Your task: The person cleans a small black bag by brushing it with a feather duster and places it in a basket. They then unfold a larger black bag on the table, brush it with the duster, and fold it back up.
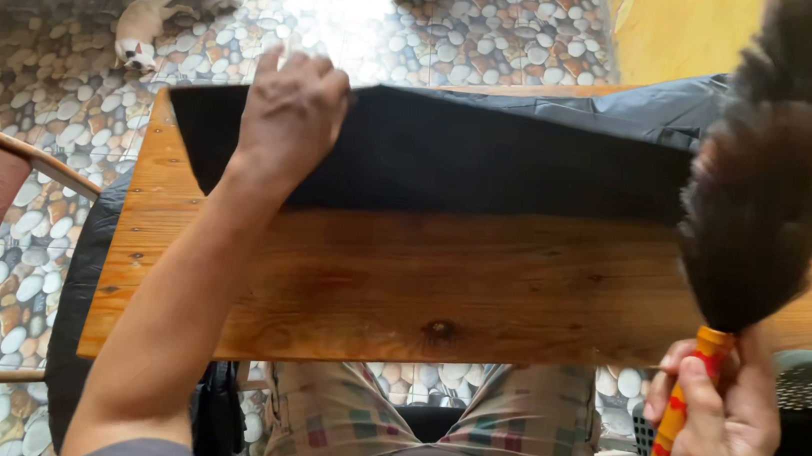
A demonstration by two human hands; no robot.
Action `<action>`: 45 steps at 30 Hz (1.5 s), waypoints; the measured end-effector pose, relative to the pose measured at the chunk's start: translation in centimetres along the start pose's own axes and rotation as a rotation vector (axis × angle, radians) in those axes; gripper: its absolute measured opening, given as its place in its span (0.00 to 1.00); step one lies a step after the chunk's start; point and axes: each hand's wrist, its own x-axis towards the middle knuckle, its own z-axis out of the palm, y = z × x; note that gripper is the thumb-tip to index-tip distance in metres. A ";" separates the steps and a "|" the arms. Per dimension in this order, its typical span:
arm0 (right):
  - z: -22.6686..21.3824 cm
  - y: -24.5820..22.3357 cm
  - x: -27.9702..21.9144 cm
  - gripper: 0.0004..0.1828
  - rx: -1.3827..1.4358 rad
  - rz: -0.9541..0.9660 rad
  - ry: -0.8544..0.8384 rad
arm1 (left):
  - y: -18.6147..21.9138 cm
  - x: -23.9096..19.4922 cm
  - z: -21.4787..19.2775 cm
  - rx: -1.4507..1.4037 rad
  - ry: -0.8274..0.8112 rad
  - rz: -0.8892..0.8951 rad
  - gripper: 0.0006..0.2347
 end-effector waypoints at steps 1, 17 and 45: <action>-0.1 0.5 0.0 0.31 -0.034 0.005 -0.018 | -0.9 0.2 2.5 0.060 0.063 -0.052 0.06; 0.9 7.6 2.0 0.35 -0.199 0.401 -0.284 | -4.4 -5.4 12.4 -0.267 -0.272 -0.463 0.32; -5.2 7.3 19.8 0.33 -1.153 0.049 0.012 | -7.8 -9.0 12.5 -0.497 -0.157 -0.650 0.29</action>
